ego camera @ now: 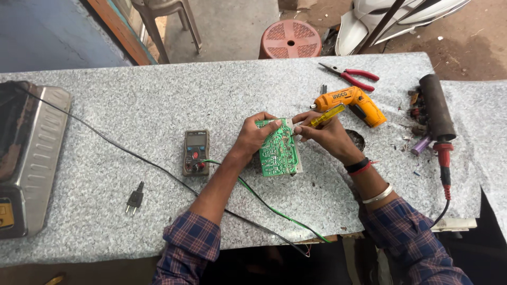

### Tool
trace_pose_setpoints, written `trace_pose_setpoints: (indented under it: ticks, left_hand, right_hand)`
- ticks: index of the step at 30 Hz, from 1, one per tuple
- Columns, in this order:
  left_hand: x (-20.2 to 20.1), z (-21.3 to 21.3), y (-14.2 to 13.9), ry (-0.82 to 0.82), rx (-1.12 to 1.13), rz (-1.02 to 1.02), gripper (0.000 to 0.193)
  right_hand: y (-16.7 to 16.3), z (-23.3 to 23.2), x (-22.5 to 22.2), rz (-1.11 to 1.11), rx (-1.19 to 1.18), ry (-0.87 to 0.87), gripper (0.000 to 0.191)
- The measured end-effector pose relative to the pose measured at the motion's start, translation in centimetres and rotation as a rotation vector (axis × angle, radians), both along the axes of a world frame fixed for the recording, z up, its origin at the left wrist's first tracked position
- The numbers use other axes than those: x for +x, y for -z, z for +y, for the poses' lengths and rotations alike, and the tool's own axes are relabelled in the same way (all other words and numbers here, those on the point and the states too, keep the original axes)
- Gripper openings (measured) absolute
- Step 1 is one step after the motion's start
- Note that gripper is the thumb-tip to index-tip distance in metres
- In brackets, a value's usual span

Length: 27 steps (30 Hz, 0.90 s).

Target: The person holds a green circuit board and uses a yellow screwdriver to scrape and clean solder joints on the board's surface. They briefly pick up a small paper cup, then continue scraping different areas of the board with the screwdriver.

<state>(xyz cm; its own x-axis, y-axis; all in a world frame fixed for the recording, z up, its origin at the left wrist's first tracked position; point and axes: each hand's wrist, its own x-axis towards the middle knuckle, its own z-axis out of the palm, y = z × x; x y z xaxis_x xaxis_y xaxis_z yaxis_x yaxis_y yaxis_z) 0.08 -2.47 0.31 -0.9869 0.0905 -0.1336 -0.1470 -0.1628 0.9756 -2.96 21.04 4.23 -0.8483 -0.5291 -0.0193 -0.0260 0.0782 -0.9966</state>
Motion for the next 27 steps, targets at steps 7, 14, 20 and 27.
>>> trace_pose_setpoints:
  ticks: [7,14,20,27]
  left_hand:
    - [0.1,-0.2,-0.4,0.021,0.038,-0.020,0.028]
    - [0.1,-0.4,-0.5,0.030,0.051,-0.045,0.029]
    - [0.0,-0.2,-0.9,0.026,0.030,0.004,0.031]
    - [0.2,-0.2,0.0,0.011,-0.023,0.045,0.029]
  right_hand:
    - [-0.8,0.5,0.0,0.144,0.075,-0.110,0.019]
    - [-0.8,0.7,-0.5,0.218,0.083,-0.195,0.018]
    - [-1.0,0.7,-0.6,0.185,0.055,-0.191,0.016]
    - [0.5,0.5,-0.7,0.051,-0.015,-0.085,0.015]
